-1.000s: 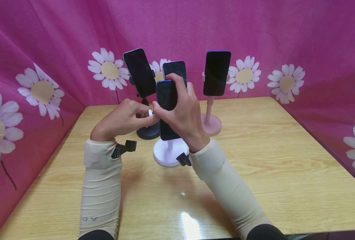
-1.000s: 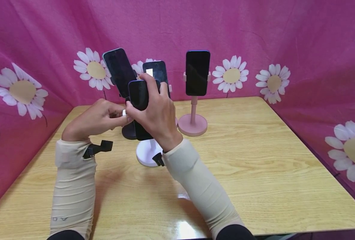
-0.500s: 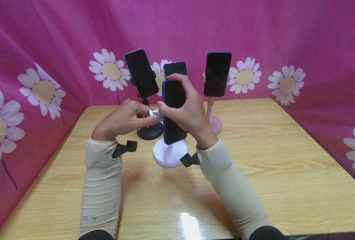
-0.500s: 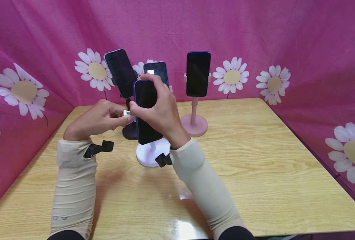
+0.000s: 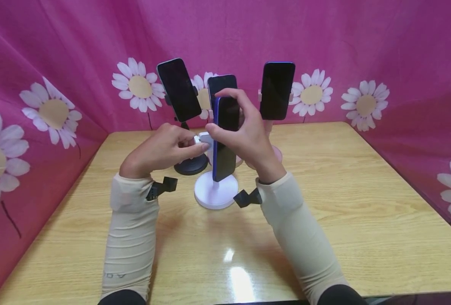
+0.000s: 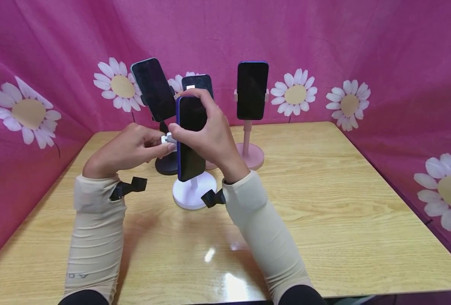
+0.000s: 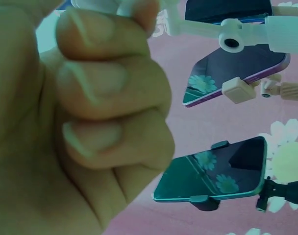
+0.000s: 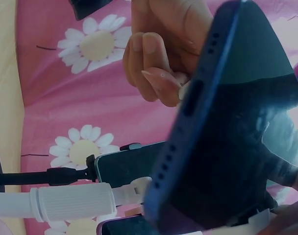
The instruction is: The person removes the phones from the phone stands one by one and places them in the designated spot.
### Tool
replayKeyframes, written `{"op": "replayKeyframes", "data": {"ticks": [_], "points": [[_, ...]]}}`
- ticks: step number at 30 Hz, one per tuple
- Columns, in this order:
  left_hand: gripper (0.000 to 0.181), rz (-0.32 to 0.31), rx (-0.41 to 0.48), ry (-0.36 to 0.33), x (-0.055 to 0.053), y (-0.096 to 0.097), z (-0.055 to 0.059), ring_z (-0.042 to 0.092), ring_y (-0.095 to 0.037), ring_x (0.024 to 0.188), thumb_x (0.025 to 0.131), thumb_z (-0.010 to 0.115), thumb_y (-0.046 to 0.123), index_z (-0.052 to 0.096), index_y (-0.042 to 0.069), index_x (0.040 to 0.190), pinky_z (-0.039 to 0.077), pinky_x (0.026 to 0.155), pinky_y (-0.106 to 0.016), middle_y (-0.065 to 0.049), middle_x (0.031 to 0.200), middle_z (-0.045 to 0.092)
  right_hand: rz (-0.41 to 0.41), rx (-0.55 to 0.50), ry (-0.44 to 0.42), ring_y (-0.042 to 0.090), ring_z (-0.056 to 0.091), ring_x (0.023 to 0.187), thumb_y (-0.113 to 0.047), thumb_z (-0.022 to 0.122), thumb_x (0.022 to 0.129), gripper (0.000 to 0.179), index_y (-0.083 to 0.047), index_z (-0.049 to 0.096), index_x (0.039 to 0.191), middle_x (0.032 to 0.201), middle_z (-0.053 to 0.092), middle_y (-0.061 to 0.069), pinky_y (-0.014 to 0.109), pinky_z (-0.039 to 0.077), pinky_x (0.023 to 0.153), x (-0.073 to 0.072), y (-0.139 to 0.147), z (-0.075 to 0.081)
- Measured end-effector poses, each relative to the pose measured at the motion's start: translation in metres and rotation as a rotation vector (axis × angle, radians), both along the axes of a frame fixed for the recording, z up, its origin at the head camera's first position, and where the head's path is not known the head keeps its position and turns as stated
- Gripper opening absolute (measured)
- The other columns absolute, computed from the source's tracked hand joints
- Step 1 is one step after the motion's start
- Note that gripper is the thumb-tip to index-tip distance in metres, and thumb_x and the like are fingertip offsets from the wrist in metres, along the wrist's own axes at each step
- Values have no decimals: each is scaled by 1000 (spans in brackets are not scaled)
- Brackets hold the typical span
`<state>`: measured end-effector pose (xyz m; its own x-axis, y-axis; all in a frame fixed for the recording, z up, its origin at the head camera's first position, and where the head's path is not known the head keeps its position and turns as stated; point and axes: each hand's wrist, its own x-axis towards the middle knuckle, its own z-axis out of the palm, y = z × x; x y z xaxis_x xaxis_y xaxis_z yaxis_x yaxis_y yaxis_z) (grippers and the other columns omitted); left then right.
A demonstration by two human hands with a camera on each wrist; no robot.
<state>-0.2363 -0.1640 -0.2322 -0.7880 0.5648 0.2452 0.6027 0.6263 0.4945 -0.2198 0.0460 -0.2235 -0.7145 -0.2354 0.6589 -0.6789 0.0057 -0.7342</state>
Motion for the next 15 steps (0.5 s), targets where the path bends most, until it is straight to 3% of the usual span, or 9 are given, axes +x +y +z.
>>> {"op": "replayKeyframes", "data": {"ticks": [5,15], "points": [[34,33,-23,15,5,4,3,46,-21,49,93,61,40,63,14,70,38,46,-30,-4,55,45,11,-19,2,33,56,101,-5,68,77,54,1,45,126,116,54,23,44,51,84,5,1,4],[31,38,-50,48,7,8,3,46,-19,49,93,61,39,67,14,76,38,47,-30,-2,55,45,40,-20,40,25,57,89,-3,68,77,49,3,41,117,105,54,25,37,50,78,5,-2,5]]}}
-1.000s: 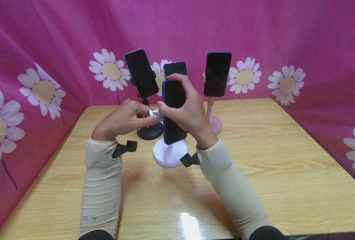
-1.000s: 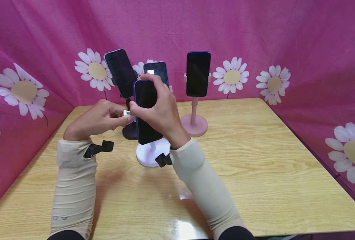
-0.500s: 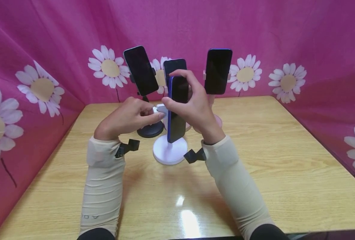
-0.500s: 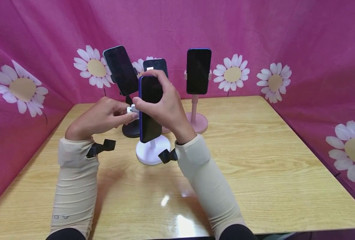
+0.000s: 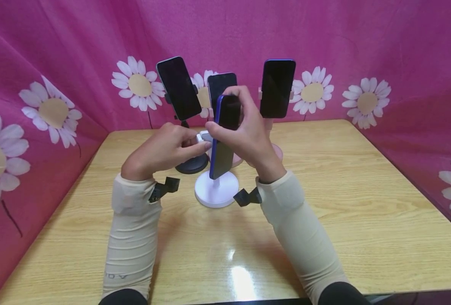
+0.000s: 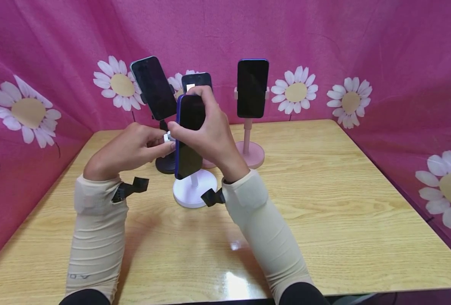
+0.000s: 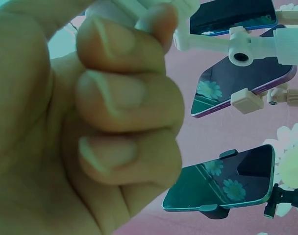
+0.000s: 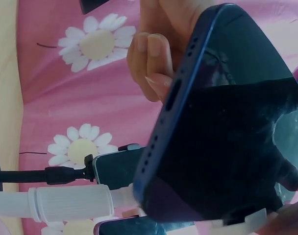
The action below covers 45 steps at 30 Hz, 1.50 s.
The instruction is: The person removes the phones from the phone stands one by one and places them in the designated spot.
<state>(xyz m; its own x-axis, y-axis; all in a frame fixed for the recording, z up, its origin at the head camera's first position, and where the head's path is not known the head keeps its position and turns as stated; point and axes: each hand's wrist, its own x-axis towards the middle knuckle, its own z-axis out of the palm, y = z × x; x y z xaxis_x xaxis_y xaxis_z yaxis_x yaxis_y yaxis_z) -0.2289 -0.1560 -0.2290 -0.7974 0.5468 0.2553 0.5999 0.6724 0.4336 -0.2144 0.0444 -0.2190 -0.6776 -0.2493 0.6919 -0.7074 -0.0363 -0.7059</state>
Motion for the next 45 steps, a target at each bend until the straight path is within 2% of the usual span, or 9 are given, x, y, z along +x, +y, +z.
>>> {"op": "replayKeyframes", "data": {"ticks": [6,8,15,22,25,28,35,39,45], "points": [[27,15,-11,-21,2,2,0,50,-20,52,94,61,35,69,12,107,42,49,-32,-3,59,51,-21,31,53,20,54,91,-1,70,77,49,3,40,116,100,54,15,33,48,77,1,-4,-2],[28,19,-8,-27,2,2,-1,50,-20,53,94,61,34,68,12,109,43,50,-32,-3,60,51,-18,31,67,20,53,92,0,70,77,50,3,40,116,99,54,14,33,48,78,1,-5,-2],[23,8,13,-36,1,1,-1,47,-20,50,94,61,32,68,10,93,42,48,-31,-4,59,48,4,13,111,21,51,90,0,70,75,49,3,40,113,98,51,14,32,48,76,4,-7,1],[40,-1,14,-53,0,-2,0,51,-20,57,94,62,37,62,17,129,44,52,-33,-3,63,52,19,-40,216,26,53,86,-5,70,75,48,4,41,113,94,53,16,38,49,72,-4,-1,-2],[46,-3,15,-54,-2,-3,-1,50,-19,58,94,61,40,57,21,135,43,53,-33,-3,64,51,-29,-28,244,22,52,89,-14,72,74,51,-1,43,114,96,54,10,35,47,72,-11,5,-5],[44,-1,22,-64,-3,-3,-2,48,-19,58,93,61,41,59,22,133,41,52,-33,-3,63,49,-61,-27,256,21,50,88,-19,73,74,52,-4,44,114,97,53,6,34,44,69,-14,13,-7],[36,8,48,-125,-4,-4,-4,50,-21,60,92,63,41,68,16,118,42,53,-33,-5,65,51,-103,-23,221,24,49,85,-15,74,73,52,-5,44,115,95,51,6,33,43,68,-19,34,-9],[34,15,60,-133,-5,-8,-5,52,-22,63,92,64,37,68,15,118,45,56,-34,-5,68,55,-190,19,156,23,48,82,-8,73,74,50,-2,44,115,95,50,6,33,43,66,-10,49,-4],[38,33,59,-154,-8,-10,-5,58,-23,71,92,64,38,66,15,123,52,63,-35,-4,81,63,-322,138,70,18,52,93,-3,72,76,48,1,41,114,101,54,11,35,44,78,-4,74,-3]]}}
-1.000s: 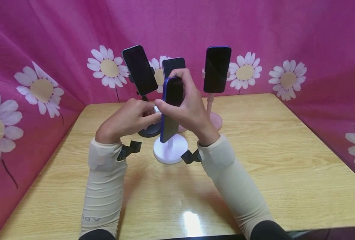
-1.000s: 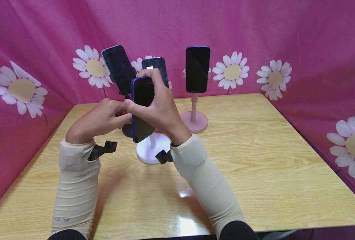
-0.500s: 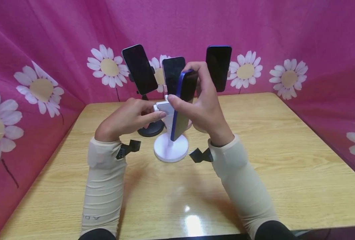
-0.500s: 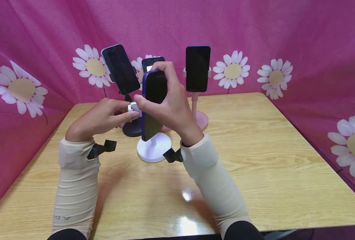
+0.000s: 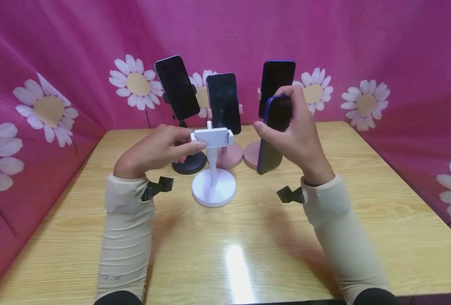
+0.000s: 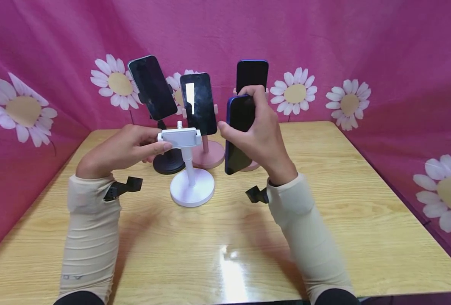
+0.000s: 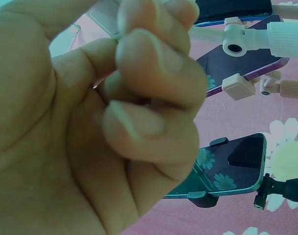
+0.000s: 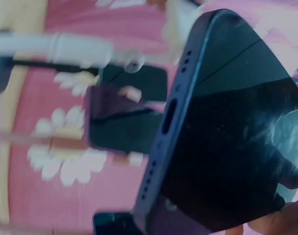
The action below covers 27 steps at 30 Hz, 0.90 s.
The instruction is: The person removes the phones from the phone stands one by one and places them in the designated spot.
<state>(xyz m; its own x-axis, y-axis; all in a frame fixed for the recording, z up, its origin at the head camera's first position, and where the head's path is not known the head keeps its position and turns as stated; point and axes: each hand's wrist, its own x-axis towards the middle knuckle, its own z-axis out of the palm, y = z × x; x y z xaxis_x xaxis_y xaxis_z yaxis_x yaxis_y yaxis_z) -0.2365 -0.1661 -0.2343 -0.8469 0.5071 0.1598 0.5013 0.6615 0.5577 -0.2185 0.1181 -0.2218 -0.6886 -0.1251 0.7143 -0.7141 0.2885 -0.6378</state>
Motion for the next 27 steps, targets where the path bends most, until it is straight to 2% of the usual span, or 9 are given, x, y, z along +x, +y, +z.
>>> {"op": "replayKeyframes", "data": {"ticks": [7,14,21,27], "points": [[38,1,-1,-30,0,0,2,58,-28,71,93,63,39,66,13,121,51,63,-36,-7,78,61,-158,169,-113,17,54,85,-19,77,77,56,-10,42,119,99,57,5,39,46,72,-32,41,-27],[35,-11,11,-56,1,0,2,57,-28,70,93,63,37,67,13,118,51,64,-37,-9,77,61,-279,287,-252,25,57,84,-31,77,78,58,-13,40,121,100,57,8,45,50,73,-48,70,-45],[35,-26,21,-43,1,1,2,56,-25,67,93,63,39,68,12,114,50,62,-36,-8,74,59,-392,420,-500,35,57,93,-33,74,78,70,-10,33,130,113,55,18,54,53,77,-57,101,-65],[35,-29,17,-43,0,1,2,56,-29,67,93,63,40,69,12,114,49,61,-36,-7,71,58,-407,505,-672,41,54,98,-36,72,80,76,-8,28,135,119,51,24,60,48,85,-71,127,-84]]}}
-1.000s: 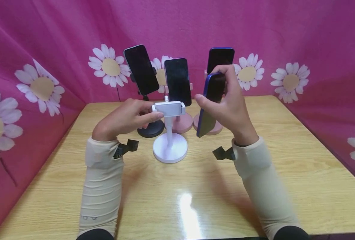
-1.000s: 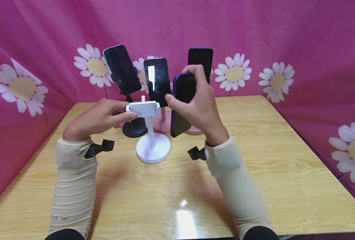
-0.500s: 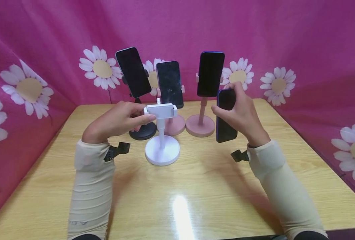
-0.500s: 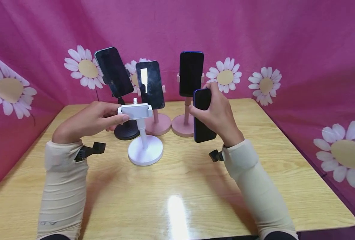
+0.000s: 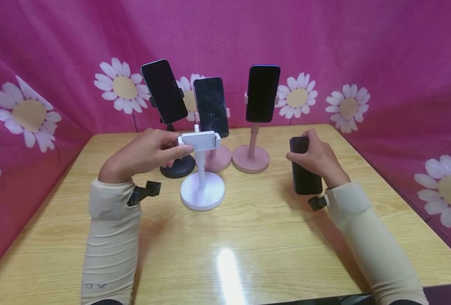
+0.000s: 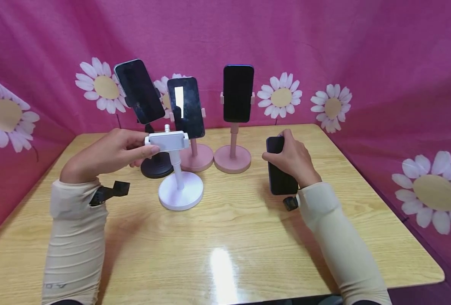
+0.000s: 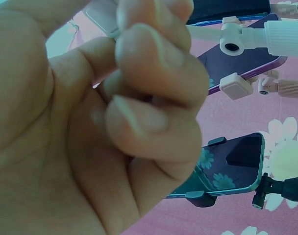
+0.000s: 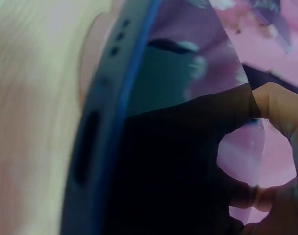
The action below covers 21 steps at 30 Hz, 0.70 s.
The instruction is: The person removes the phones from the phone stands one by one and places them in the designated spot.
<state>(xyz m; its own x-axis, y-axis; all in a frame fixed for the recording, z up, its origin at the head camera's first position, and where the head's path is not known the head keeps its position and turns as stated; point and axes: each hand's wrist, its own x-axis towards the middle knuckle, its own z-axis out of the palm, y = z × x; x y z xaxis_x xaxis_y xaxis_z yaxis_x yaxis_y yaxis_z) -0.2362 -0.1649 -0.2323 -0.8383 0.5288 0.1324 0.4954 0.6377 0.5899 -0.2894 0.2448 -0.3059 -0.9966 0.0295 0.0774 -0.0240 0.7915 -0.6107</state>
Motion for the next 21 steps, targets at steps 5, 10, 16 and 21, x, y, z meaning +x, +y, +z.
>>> {"op": "replayKeyframes", "data": {"ticks": [5,10,16,21], "points": [[36,4,2,-16,0,0,0,57,-26,68,92,63,41,68,13,114,51,62,-36,-7,74,60,-24,31,-95,43,50,99,-40,71,81,77,-5,27,134,119,48,27,61,47,86,-14,23,-20],[37,25,-1,-27,2,-1,2,58,-28,70,92,63,43,69,13,112,51,64,-36,-7,77,61,-25,53,-157,42,49,96,-44,67,84,76,-3,27,133,114,47,27,53,49,77,-24,42,-38],[36,32,-21,-12,4,-1,3,58,-28,72,92,62,44,69,12,109,51,65,-37,-7,76,60,-30,67,-200,43,49,97,-45,65,84,79,-1,24,135,117,46,29,53,50,78,-28,53,-53],[37,26,-17,-24,4,1,2,58,-27,72,92,62,43,69,12,113,51,65,-36,-6,78,62,-60,52,-240,43,48,98,-45,65,84,83,2,21,136,117,44,30,52,49,80,-27,60,-60]]}}
